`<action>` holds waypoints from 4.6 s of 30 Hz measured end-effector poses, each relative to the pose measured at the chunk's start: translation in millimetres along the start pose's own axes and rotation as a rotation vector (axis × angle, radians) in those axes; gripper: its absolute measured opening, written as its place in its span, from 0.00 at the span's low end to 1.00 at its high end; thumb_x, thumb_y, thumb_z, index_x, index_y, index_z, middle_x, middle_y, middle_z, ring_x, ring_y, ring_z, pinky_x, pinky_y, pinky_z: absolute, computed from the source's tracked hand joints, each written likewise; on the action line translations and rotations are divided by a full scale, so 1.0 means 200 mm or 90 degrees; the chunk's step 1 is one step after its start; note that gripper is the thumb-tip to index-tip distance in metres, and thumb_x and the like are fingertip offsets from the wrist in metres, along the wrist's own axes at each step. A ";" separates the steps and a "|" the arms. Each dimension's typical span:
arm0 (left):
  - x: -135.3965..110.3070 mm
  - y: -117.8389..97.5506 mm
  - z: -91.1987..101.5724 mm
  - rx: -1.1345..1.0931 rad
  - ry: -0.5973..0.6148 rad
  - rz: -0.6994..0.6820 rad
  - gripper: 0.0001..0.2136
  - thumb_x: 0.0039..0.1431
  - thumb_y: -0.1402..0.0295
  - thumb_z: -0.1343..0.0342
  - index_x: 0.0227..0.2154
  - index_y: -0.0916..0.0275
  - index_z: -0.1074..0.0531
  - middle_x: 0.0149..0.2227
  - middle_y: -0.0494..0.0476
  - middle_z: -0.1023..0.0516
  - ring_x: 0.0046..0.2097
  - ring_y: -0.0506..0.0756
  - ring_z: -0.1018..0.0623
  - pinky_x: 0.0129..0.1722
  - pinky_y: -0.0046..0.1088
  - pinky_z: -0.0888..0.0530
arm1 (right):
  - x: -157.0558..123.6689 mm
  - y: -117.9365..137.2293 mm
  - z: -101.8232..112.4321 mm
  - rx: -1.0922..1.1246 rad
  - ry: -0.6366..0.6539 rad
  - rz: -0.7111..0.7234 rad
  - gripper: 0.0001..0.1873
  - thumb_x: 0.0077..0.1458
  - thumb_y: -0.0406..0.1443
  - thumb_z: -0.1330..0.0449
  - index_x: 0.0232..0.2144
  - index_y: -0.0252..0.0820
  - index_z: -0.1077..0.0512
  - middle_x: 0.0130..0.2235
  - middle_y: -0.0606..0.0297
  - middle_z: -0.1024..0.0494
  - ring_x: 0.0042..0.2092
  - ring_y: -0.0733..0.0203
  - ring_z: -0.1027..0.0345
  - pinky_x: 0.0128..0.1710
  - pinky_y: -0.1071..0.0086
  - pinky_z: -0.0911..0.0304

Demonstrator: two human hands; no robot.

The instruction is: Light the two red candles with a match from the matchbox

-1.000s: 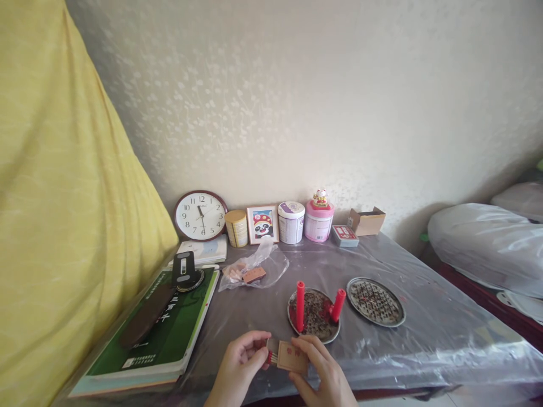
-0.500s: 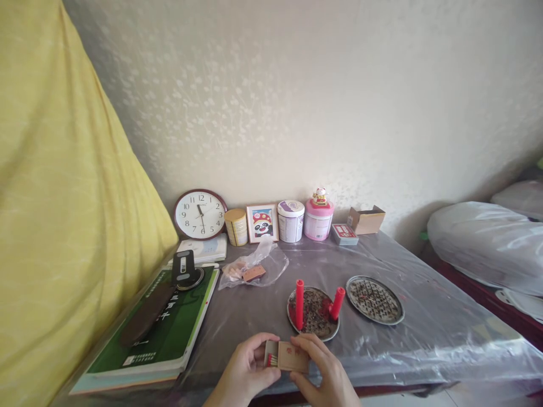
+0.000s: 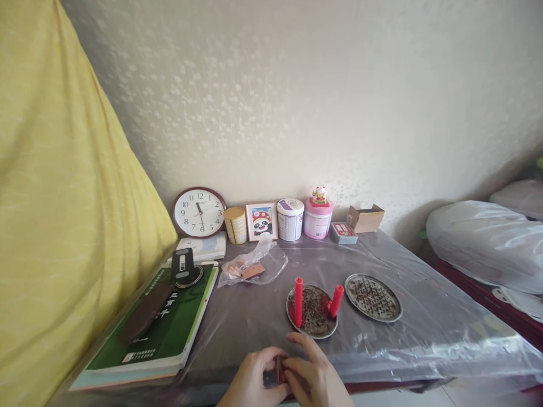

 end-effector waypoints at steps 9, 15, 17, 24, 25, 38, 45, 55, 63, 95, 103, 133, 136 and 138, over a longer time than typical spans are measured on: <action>0.01 0.03 -0.05 0.017 0.025 -0.015 0.18 0.39 0.80 0.43 0.37 0.65 0.26 0.32 0.56 0.18 0.36 0.57 0.20 0.35 0.26 0.28 | 0.01 -0.05 -0.04 0.012 0.019 -0.032 0.13 0.46 0.23 0.44 0.28 0.38 0.21 0.54 0.51 0.29 0.53 0.50 0.32 0.52 0.61 0.37; 0.00 -0.01 -0.06 0.003 0.032 -0.028 0.14 0.42 0.79 0.43 0.36 0.65 0.25 0.32 0.55 0.19 0.36 0.57 0.21 0.37 0.28 0.28 | 0.00 -0.03 -0.02 0.089 -0.036 -0.034 0.12 0.43 0.22 0.45 0.27 0.36 0.24 0.50 0.49 0.27 0.49 0.53 0.29 0.48 0.66 0.35; -0.01 -0.02 -0.06 -0.015 0.040 -0.025 0.12 0.44 0.77 0.42 0.35 0.64 0.25 0.32 0.56 0.19 0.37 0.58 0.21 0.38 0.29 0.27 | 0.00 -0.02 0.02 0.151 -0.080 -0.039 0.10 0.47 0.24 0.46 0.27 0.37 0.26 0.49 0.49 0.27 0.48 0.54 0.28 0.47 0.67 0.34; -0.02 0.01 -0.09 -0.220 0.096 0.033 0.19 0.37 0.81 0.41 0.38 0.66 0.28 0.34 0.57 0.18 0.38 0.59 0.21 0.41 0.34 0.28 | -0.04 -0.15 0.21 0.499 -0.266 -0.166 0.14 0.57 0.45 0.45 0.31 0.40 0.29 0.38 0.56 0.23 0.38 0.56 0.27 0.38 0.69 0.33; -0.02 0.03 -0.08 -0.242 0.085 0.049 0.20 0.37 0.81 0.41 0.39 0.66 0.28 0.34 0.58 0.18 0.38 0.59 0.21 0.41 0.35 0.28 | -0.04 -0.17 0.22 0.523 -0.279 -0.193 0.16 0.57 0.48 0.44 0.32 0.40 0.29 0.34 0.58 0.22 0.35 0.57 0.27 0.36 0.70 0.34; -0.02 0.01 -0.23 -0.519 0.099 -0.015 0.27 0.41 0.67 0.33 0.49 0.57 0.29 0.41 0.58 0.23 0.38 0.58 0.23 0.43 0.37 0.30 | -0.06 -0.13 0.07 0.664 -0.378 -0.229 0.18 0.50 0.49 0.37 0.26 0.40 0.30 0.25 0.66 0.29 0.27 0.63 0.37 0.29 0.73 0.37; -0.02 0.12 -0.15 -0.487 0.006 0.050 0.21 0.47 0.68 0.39 0.47 0.60 0.28 0.33 0.55 0.23 0.36 0.57 0.23 0.37 0.33 0.27 | -0.04 -0.15 0.08 0.672 -0.350 -0.213 0.19 0.51 0.50 0.39 0.25 0.40 0.31 0.26 0.64 0.26 0.29 0.60 0.33 0.33 0.70 0.35; 0.03 0.18 -0.01 -0.539 -0.104 0.041 0.25 0.44 0.56 0.35 0.42 0.59 0.38 0.27 0.50 0.26 0.20 0.51 0.28 0.17 0.26 0.32 | -0.02 -0.25 0.05 0.714 -0.341 -0.270 0.21 0.42 0.49 0.32 0.26 0.38 0.30 0.23 0.67 0.27 0.23 0.64 0.33 0.25 0.72 0.37; -0.02 0.04 0.07 -0.360 -0.189 -0.053 0.20 0.50 0.55 0.38 0.41 0.61 0.32 0.37 0.61 0.20 0.40 0.58 0.22 0.40 0.33 0.27 | -0.04 -0.26 -0.04 0.540 -0.270 -0.275 0.23 0.45 0.53 0.36 0.31 0.37 0.25 0.29 0.58 0.20 0.30 0.55 0.26 0.30 0.69 0.32; -0.05 0.05 0.10 0.031 -0.218 -0.128 0.28 0.43 0.74 0.39 0.51 0.60 0.35 0.50 0.64 0.24 0.46 0.63 0.24 0.44 0.38 0.27 | -0.04 -0.26 -0.01 0.596 -0.286 -0.237 0.18 0.48 0.46 0.35 0.35 0.38 0.26 0.36 0.54 0.19 0.37 0.52 0.23 0.38 0.67 0.29; -0.01 0.05 0.13 -0.334 -0.158 -0.096 0.23 0.48 0.62 0.36 0.47 0.62 0.31 0.42 0.65 0.22 0.39 0.60 0.23 0.36 0.35 0.27 | -0.06 -0.29 0.06 0.617 -0.364 -0.281 0.21 0.42 0.50 0.33 0.29 0.38 0.26 0.29 0.56 0.20 0.32 0.52 0.25 0.34 0.65 0.29; 0.02 0.08 0.09 -0.514 -0.081 -0.019 0.25 0.42 0.50 0.35 0.38 0.65 0.21 0.29 0.59 0.26 0.26 0.53 0.27 0.25 0.29 0.32 | -0.08 -0.18 0.22 0.502 -0.423 -0.112 0.09 0.55 0.39 0.39 0.38 0.45 0.22 0.33 0.61 0.19 0.34 0.59 0.23 0.35 0.74 0.27; 0.04 0.13 0.09 -0.490 -0.085 -0.027 0.25 0.42 0.50 0.35 0.38 0.66 0.22 0.29 0.59 0.26 0.26 0.53 0.27 0.25 0.29 0.32 | -0.10 -0.13 0.28 0.422 -0.470 -0.045 0.07 0.54 0.37 0.39 0.36 0.46 0.21 0.37 0.60 0.21 0.36 0.59 0.24 0.33 0.75 0.28; 0.05 0.15 0.09 -0.477 -0.091 -0.029 0.26 0.41 0.50 0.34 0.38 0.66 0.22 0.28 0.59 0.25 0.25 0.53 0.27 0.23 0.28 0.32 | -0.10 -0.13 0.27 0.404 -0.461 -0.036 0.08 0.56 0.37 0.40 0.37 0.45 0.22 0.39 0.59 0.21 0.37 0.59 0.24 0.35 0.74 0.28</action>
Point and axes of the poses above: each hand's wrist, its own x-axis towards the middle knuckle, its own z-axis out of the back of the hand, y = z × x, the point moved 9 cm from there along x, towards the middle knuckle
